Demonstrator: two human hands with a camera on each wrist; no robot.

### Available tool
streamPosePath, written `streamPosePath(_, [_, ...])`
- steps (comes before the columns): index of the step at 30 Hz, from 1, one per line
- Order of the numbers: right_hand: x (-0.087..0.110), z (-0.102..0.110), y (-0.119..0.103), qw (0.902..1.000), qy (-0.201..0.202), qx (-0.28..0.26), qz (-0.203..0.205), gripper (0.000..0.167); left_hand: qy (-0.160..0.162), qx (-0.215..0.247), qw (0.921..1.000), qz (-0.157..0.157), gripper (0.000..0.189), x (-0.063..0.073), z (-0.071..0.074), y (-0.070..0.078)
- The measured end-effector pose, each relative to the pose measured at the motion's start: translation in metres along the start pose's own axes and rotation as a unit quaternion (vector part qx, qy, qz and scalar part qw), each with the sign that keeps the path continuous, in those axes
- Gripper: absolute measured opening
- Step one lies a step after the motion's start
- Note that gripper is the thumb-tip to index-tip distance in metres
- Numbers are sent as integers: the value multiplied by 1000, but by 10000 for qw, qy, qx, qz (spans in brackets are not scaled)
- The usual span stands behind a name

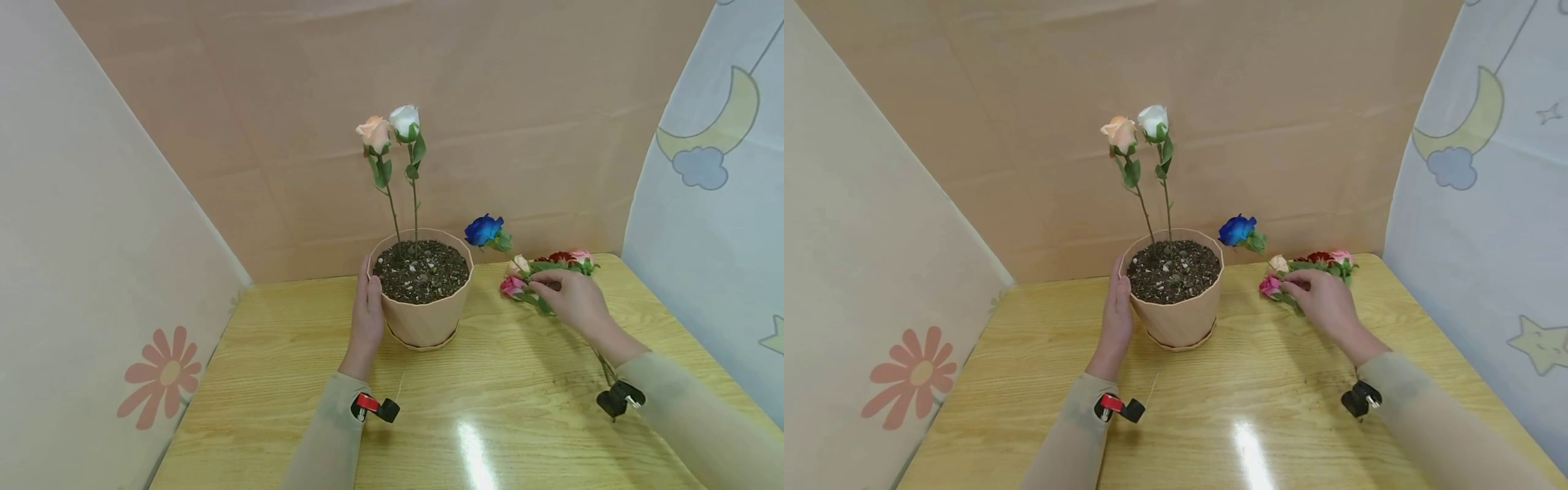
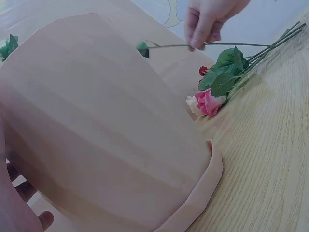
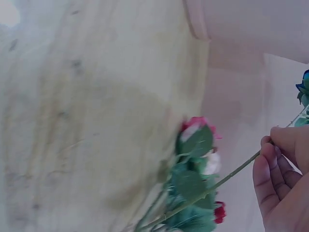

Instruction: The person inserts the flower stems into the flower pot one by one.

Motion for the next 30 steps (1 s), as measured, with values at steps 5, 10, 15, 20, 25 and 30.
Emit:
streamPosePath(5, [-3,14,-14,9995,258,-148,112,27,3,15,9999,-164,58,-1,0,-2])
streamPosePath(10, [-7,26,-29,9979,460,-353,303,30,19,71,9998,-173,57,-2,0,-3])
streamPosePath(15, [-12,37,-43,9966,471,-634,215,35,37,12,10000,-81,57,-1,1,-4])
streamPosePath(20, [-19,53,-60,9932,575,-1001,149,39,6,14,10000,-43,57,-1,1,-2])
streamPosePath(25, [-27,69,-78,9881,699,-1360,175,42,-10,69,10000,-22,58,0,0,-1])
streamPosePath(30, [-33,83,-99,9801,876,-1749,322,40,4,68,10000,-63,58,0,0,1])
Point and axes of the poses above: each hand's wrist, its own x-axis away from the middle knuckle, its own z-axis out of the back of the hand, y = z × x, the point moved 4 cm from there along -x, towards the middle knuckle, and after that the axes turned 8 degrees about -y, right-handed, at the moved point
